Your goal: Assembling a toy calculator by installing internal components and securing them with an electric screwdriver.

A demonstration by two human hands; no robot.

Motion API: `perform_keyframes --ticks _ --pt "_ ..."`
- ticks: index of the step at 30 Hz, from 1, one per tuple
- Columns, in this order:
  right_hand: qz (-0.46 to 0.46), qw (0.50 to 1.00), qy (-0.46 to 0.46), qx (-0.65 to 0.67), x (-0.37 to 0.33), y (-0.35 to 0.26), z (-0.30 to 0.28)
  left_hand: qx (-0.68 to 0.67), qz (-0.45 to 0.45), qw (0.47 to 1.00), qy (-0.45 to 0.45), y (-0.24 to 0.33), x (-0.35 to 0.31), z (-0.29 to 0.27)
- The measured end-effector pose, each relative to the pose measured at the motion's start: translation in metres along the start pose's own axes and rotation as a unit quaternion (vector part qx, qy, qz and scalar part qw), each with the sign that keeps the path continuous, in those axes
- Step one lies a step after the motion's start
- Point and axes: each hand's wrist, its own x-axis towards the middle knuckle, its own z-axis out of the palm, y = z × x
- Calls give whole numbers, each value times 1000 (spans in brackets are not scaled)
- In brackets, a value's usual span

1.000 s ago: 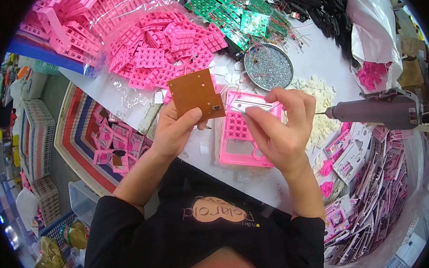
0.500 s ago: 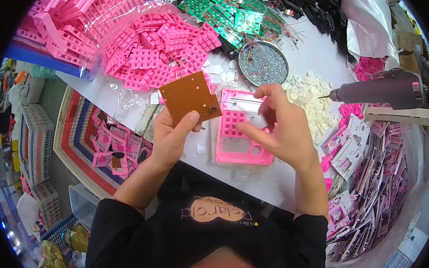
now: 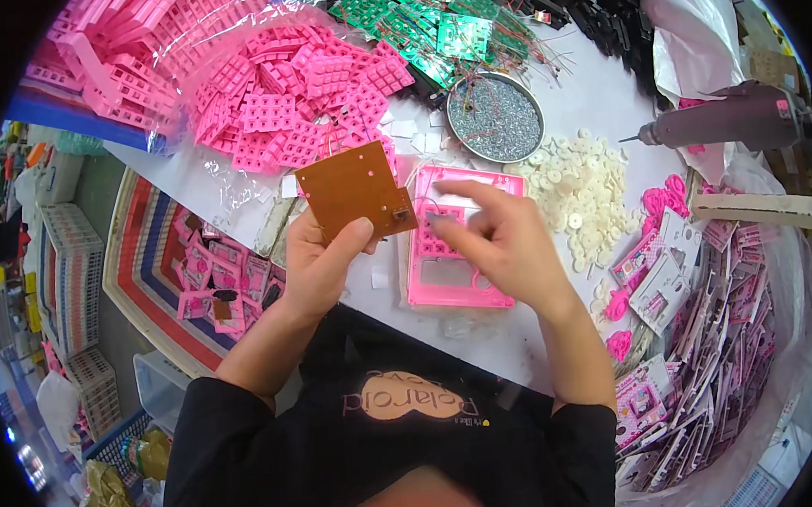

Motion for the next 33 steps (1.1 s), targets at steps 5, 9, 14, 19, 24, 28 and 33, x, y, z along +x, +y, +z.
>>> perform_keyframes --ticks 5,9,14,19,24,28,33 --pt "-190 953 163 -173 -3 0 5 21 10 1000 -3 2 -6 -9" --pt "-269 926 199 -173 16 1 9 25 18 999 -25 7 -7 -3" --pt "-112 975 -93 167 35 15 20 -22 -3 997 -80 24 7 14" --pt "36 964 -152 214 8 -10 -3 -107 -3 988 -107 9 0 -17" --pt "-141 961 -123 -205 -65 -5 -41 -10 -39 996 -82 16 -8 -28" --pt "-84 906 -205 -359 -108 -23 -48 162 -52 969 -177 19 -6 -9" --pt "-270 912 43 -308 -69 -19 -37 166 -77 949 -255 14 -4 18"
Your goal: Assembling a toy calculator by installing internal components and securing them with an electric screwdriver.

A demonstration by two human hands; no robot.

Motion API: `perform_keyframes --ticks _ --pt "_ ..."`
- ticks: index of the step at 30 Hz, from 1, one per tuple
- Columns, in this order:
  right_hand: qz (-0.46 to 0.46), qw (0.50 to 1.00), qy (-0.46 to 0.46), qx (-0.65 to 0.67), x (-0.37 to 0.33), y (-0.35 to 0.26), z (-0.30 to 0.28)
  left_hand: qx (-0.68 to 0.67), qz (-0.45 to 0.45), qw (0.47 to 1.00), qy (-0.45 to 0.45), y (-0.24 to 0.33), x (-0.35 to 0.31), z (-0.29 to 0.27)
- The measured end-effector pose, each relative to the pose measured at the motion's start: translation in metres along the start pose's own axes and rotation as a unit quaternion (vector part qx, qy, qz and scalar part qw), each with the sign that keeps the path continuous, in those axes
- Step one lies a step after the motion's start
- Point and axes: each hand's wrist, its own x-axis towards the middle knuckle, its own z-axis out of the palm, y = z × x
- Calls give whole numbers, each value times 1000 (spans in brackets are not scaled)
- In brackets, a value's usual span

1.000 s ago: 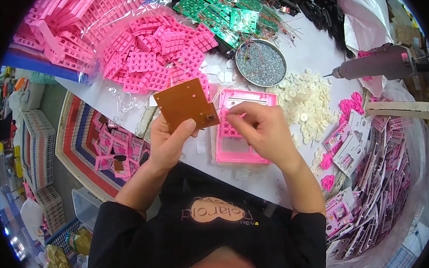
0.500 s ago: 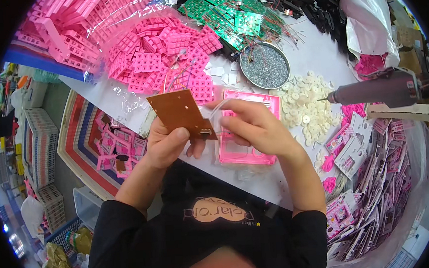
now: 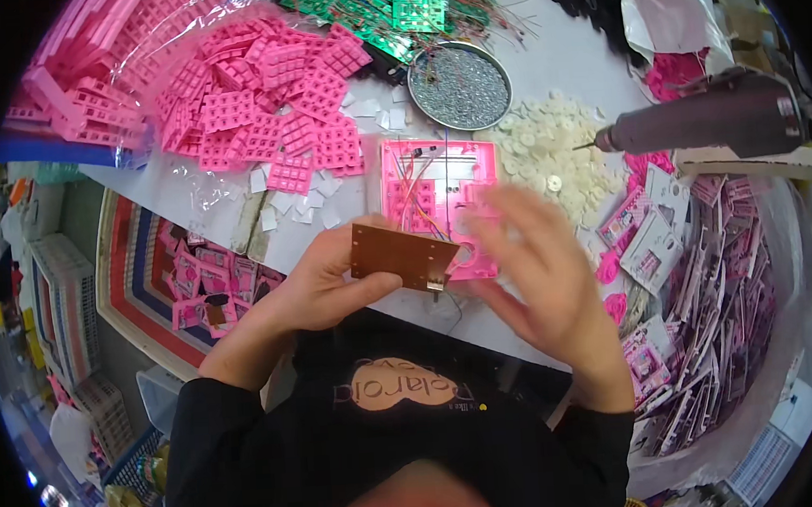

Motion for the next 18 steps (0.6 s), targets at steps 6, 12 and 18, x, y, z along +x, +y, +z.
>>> perform_keyframes --ticks 6,12,18 --pt "25 973 -142 182 -15 10 12 149 21 985 -88 14 -6 -3" --pt "-7 935 -179 306 8 8 33 173 42 979 -99 2 -16 19" --pt "331 824 -102 447 -6 36 58 -155 -257 954 -10 -14 -39 33"
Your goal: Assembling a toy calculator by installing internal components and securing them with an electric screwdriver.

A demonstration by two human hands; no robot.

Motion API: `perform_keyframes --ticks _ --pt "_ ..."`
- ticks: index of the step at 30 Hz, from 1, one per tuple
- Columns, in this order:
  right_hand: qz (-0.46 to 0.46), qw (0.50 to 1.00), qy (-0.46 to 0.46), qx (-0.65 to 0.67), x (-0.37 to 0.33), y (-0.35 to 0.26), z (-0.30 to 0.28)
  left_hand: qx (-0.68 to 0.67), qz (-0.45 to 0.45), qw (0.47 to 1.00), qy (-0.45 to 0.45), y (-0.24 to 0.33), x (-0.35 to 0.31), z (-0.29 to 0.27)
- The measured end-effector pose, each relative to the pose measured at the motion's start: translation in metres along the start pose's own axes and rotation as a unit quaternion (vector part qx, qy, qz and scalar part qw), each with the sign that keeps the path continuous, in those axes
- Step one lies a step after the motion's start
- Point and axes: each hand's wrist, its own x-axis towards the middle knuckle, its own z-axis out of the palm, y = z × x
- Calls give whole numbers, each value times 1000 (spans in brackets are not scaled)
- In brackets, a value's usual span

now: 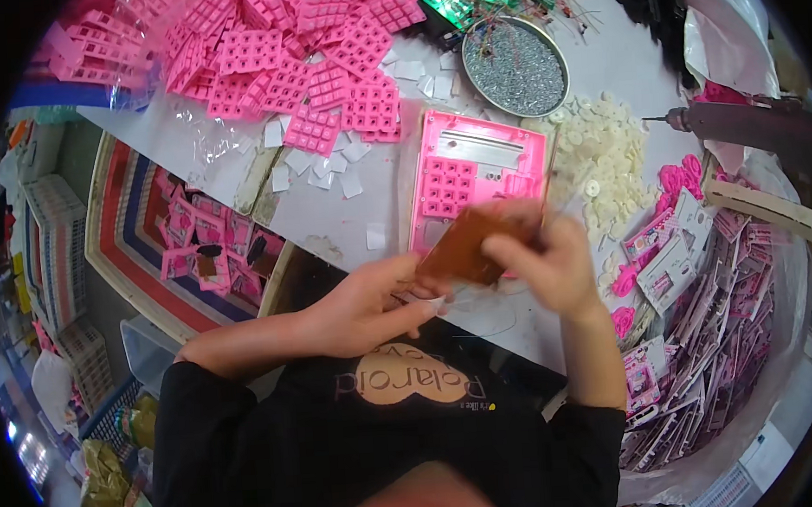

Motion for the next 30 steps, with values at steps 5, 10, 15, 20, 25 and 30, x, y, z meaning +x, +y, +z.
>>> perform_keyframes --ticks 5,10,15,20,25,30 --pt "-22 996 9 -80 44 -2 -17 -148 6 988 -32 -9 -6 -5" --pt "-47 990 13 -133 65 7 -8 55 42 998 6 -3 -18 -11" --pt "-13 950 -2 -312 72 -11 -4 345 75 932 83 18 -21 -23" --pt "-60 931 -1 -359 76 -1 -10 421 101 887 160 33 -5 -34" --pt "-139 843 82 -514 68 -21 8 549 324 755 153 35 33 -35" --pt "-228 788 208 -534 52 -10 11 687 274 666 94 21 39 -31"
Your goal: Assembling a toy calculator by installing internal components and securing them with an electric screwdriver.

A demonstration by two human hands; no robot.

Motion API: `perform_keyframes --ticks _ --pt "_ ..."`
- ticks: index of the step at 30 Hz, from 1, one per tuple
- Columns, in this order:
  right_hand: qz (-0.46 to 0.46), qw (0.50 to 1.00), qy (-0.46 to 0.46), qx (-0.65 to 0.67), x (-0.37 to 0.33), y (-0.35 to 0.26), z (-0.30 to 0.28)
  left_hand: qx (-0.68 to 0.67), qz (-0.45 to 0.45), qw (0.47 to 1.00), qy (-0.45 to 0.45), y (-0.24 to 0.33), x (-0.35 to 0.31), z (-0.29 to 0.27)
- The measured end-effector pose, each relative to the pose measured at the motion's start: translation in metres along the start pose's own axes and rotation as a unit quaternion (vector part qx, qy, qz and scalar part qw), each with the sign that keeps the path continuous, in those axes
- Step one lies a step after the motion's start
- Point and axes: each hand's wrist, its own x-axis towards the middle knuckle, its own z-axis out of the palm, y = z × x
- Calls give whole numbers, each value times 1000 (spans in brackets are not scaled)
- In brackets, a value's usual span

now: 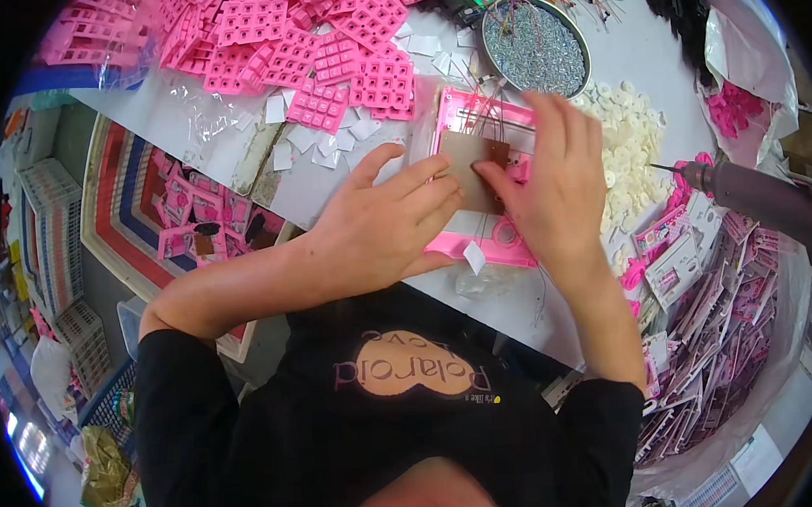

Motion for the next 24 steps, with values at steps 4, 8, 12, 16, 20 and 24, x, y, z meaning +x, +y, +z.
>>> perform_keyframes --ticks 4,8,12,16,20,24 --pt "-120 990 -75 -1 -49 -6 11 18 -7 1000 -20 2 3 -4" --pt "-91 986 -125 -56 -56 -23 4 14 -5 997 -80 1 12 -15" --pt "-96 981 -144 -84 -48 -27 -2 -106 0 983 -149 -26 54 -43" --pt "-105 979 -138 -106 -46 -33 1 -6 34 996 77 -78 159 -28" --pt "-88 978 -152 -112 -47 -31 -2 203 74 974 -75 -93 224 11" --pt "-86 984 -138 -79 -50 -29 1 218 82 970 -69 -98 230 18"
